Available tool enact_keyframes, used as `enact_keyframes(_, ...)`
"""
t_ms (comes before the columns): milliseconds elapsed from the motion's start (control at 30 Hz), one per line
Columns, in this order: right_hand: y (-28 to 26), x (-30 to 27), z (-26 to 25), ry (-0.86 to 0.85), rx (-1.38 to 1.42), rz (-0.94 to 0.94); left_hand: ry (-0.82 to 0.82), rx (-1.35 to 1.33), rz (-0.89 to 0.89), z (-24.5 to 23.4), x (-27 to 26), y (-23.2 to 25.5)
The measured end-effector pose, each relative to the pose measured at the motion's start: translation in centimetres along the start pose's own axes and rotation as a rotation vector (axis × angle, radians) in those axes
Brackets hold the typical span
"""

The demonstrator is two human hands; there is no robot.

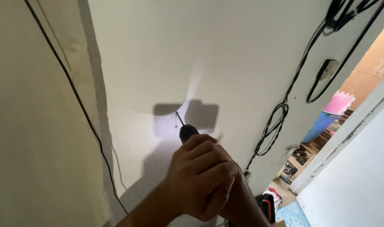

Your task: Installing a wooden shelf on a wall using a power drill, wall plugs, a hammer, and a screwdriver.

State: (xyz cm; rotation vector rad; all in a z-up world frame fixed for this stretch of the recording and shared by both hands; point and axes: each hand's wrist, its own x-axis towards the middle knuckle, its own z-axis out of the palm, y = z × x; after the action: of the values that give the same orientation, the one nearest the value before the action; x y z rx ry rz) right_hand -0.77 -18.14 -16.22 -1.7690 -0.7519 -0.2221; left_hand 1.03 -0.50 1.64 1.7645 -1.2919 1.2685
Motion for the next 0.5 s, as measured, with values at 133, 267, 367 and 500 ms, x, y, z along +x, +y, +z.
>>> enact_keyframes(133, -3.7, 9.5, -3.5, -0.01, 0.023, -0.024, 0.023, 0.004, 0.011, 0.3, 0.3, 0.1)
enact_keyframes(267, -4.7, 12.0, -3.9, -0.043, 0.086, -0.147, 0.055, 0.036, 0.055, 0.5, 0.5, 0.0)
enact_keyframes(367, -4.8, 11.8, -4.0, 0.003, 0.104, -0.071, 0.077, 0.05, 0.135, 0.7, 0.5, -0.4)
enact_keyframes(500, -1.0, 10.9, -4.0, -0.003, 0.226, -0.02, -0.038, 0.075, 0.065, 0.6, 0.4, -0.2)
